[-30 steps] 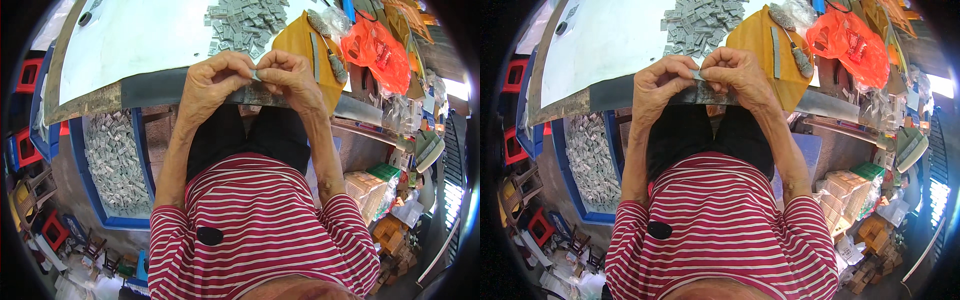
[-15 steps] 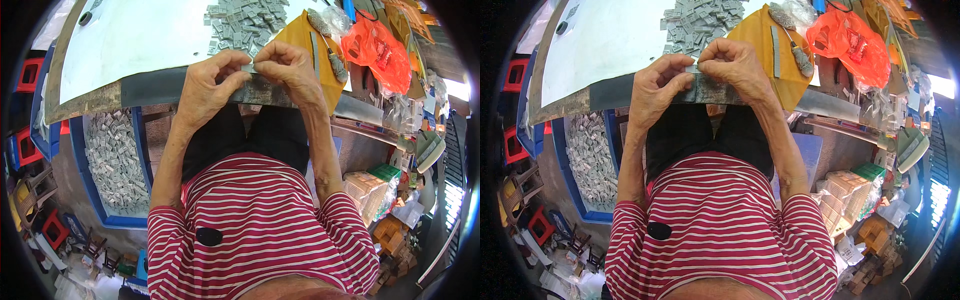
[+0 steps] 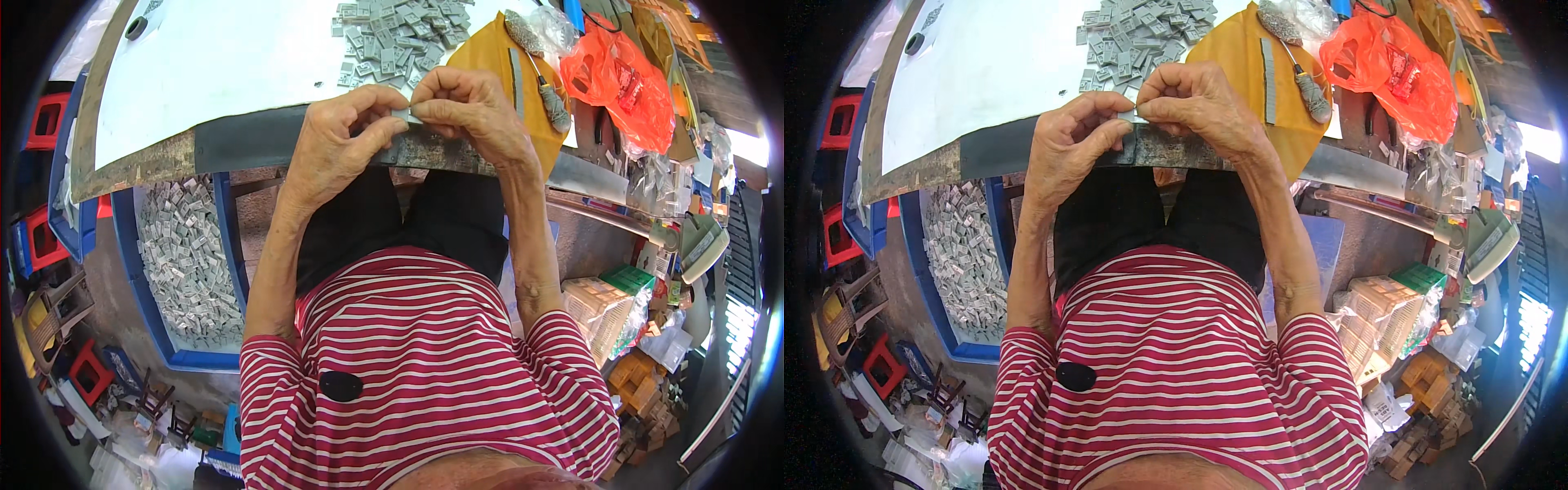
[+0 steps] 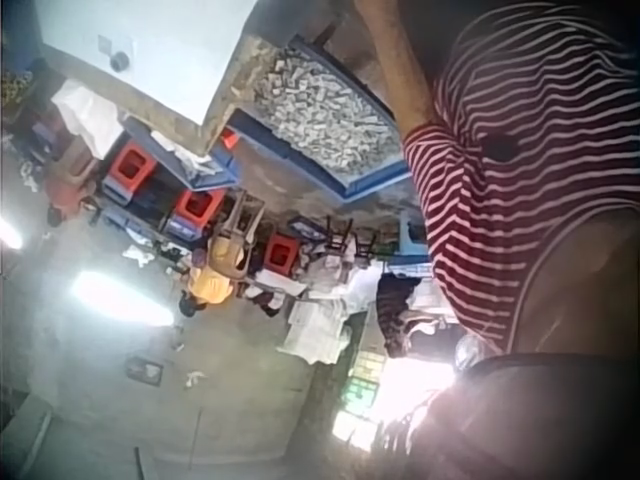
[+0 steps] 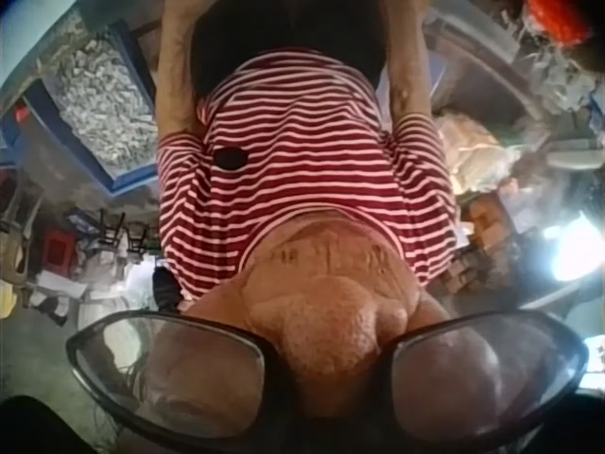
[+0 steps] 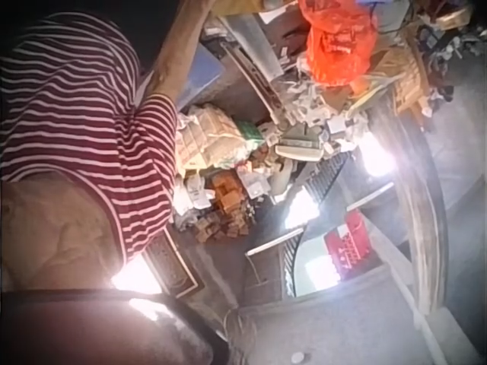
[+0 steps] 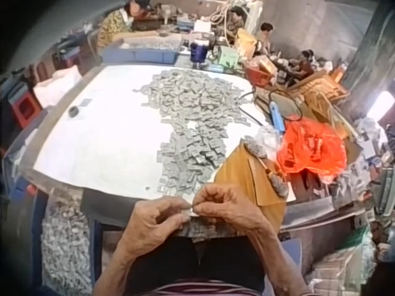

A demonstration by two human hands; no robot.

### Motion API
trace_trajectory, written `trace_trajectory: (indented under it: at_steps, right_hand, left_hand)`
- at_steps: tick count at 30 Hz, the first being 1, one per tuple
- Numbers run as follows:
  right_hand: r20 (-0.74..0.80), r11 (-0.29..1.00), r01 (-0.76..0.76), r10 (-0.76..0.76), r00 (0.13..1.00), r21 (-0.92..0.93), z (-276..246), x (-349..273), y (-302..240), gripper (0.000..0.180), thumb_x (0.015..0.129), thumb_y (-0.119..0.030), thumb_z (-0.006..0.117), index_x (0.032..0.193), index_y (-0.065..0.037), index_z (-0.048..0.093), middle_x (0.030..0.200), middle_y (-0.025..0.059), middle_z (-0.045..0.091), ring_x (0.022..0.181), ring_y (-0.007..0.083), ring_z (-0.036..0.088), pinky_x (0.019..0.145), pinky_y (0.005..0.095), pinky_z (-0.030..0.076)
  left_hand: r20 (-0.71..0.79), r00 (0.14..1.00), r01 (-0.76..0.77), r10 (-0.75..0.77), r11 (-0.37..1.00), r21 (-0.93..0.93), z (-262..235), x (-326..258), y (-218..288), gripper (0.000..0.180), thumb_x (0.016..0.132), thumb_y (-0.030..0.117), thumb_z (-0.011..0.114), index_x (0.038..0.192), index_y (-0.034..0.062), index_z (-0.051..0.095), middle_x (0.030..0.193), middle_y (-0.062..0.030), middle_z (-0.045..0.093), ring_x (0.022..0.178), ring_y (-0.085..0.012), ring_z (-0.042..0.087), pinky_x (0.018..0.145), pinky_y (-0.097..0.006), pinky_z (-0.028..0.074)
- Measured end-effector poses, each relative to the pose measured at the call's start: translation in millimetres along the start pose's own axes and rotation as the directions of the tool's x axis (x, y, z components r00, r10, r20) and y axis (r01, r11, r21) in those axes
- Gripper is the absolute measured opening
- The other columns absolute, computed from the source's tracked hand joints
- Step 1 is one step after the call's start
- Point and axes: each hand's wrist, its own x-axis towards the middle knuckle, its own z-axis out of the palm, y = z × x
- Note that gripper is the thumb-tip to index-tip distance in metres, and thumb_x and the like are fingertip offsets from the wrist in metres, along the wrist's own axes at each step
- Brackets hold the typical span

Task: Inspecting and joining small grey rectangular components on a workbench in a workshop.

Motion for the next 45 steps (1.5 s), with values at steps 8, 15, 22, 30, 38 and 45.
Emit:
trace_trajectory:
  at_steps: [8, 15, 22, 30, 38, 45]
  right_hand:
    - [-0.203, 0.988, 0.118, -0.135, 0.970, -0.097, 16.4, -3.3, 6.0, 0.007, 0.075, -0.007, 0.060, 0.078, -0.001, 0.059, 0.060, -0.0019, 0.051, 0.051, 0.0035, 0.044, 0.044, 0.0172, 0.032]
    - [-0.159, 0.973, 0.096, -0.063, 0.985, 0.208, 17.6, 1.8, 4.1, 0.014, 0.076, -0.008, 0.061, 0.087, 0.001, 0.059, 0.067, 0.0013, 0.056, 0.057, 0.0059, 0.051, 0.053, 0.0168, 0.040]
    - [-0.196, 0.992, 0.108, -0.118, 0.974, -0.062, 28.1, 6.9, -1.5, 0.018, 0.076, -0.001, 0.059, 0.093, 0.004, 0.056, 0.069, 0.0006, 0.055, 0.059, 0.0047, 0.051, 0.054, 0.0165, 0.042]
    - [-0.187, 0.988, 0.141, -0.150, 0.971, -0.060, 35.1, 24.4, -1.5, 0.018, 0.079, -0.004, 0.057, 0.095, 0.004, 0.056, 0.069, 0.0000, 0.055, 0.058, 0.0045, 0.051, 0.052, 0.0167, 0.041]
    - [-0.233, 0.983, 0.172, -0.184, 0.955, -0.071, 38.5, 13.0, -15.2, 0.024, 0.082, -0.005, 0.055, 0.103, 0.006, 0.052, 0.074, 0.0029, 0.055, 0.059, 0.0045, 0.051, 0.050, 0.0166, 0.040]
    - [-0.276, 0.989, 0.148, -0.148, 0.950, -0.020, 25.8, -20.2, -20.9, 0.023, 0.082, -0.001, 0.055, 0.104, 0.005, 0.053, 0.077, 0.0030, 0.055, 0.061, 0.0047, 0.052, 0.053, 0.0156, 0.041]
  left_hand:
    - [-0.078, 0.996, -0.038, 0.037, 0.999, -0.007, 3.1, -0.4, -4.5, 0.017, 0.077, 0.005, 0.060, 0.093, 0.0001, 0.061, 0.067, -0.0021, 0.058, 0.058, -0.0060, 0.054, 0.052, -0.018, 0.044]
    - [-0.165, 0.986, -0.004, 0.006, 1.000, 0.014, -1.4, 3.3, -4.6, 0.019, 0.078, 0.006, 0.061, 0.096, 0.0002, 0.060, 0.070, -0.0014, 0.059, 0.061, -0.0049, 0.053, 0.054, -0.017, 0.043]
    - [-0.193, 0.968, -0.105, 0.162, 0.955, 0.276, -10.2, 4.1, 2.4, 0.018, 0.075, 0.007, 0.062, 0.091, -0.0022, 0.058, 0.068, -0.0095, 0.057, 0.059, -0.0145, 0.054, 0.055, -0.025, 0.044]
    - [-0.126, 0.958, -0.168, 0.257, 0.861, 0.480, -27.7, 13.2, 7.1, 0.018, 0.074, 0.009, 0.060, 0.089, -0.0004, 0.056, 0.075, -0.0142, 0.057, 0.067, -0.0278, 0.057, 0.060, -0.034, 0.045]
    - [-0.215, 0.965, -0.063, 0.149, 0.930, 0.363, -83.1, 60.3, -2.5, 0.017, 0.076, 0.012, 0.062, 0.087, -0.0016, 0.060, 0.068, -0.0073, 0.060, 0.058, -0.0105, 0.051, 0.054, -0.025, 0.042]
    - [-0.308, 0.915, -0.011, 0.262, 0.778, 0.628, -148.4, 125.3, -37.1, 0.018, 0.073, 0.014, 0.060, 0.085, 0.0008, 0.061, 0.066, -0.0127, 0.059, 0.058, -0.0199, 0.056, 0.056, -0.030, 0.044]
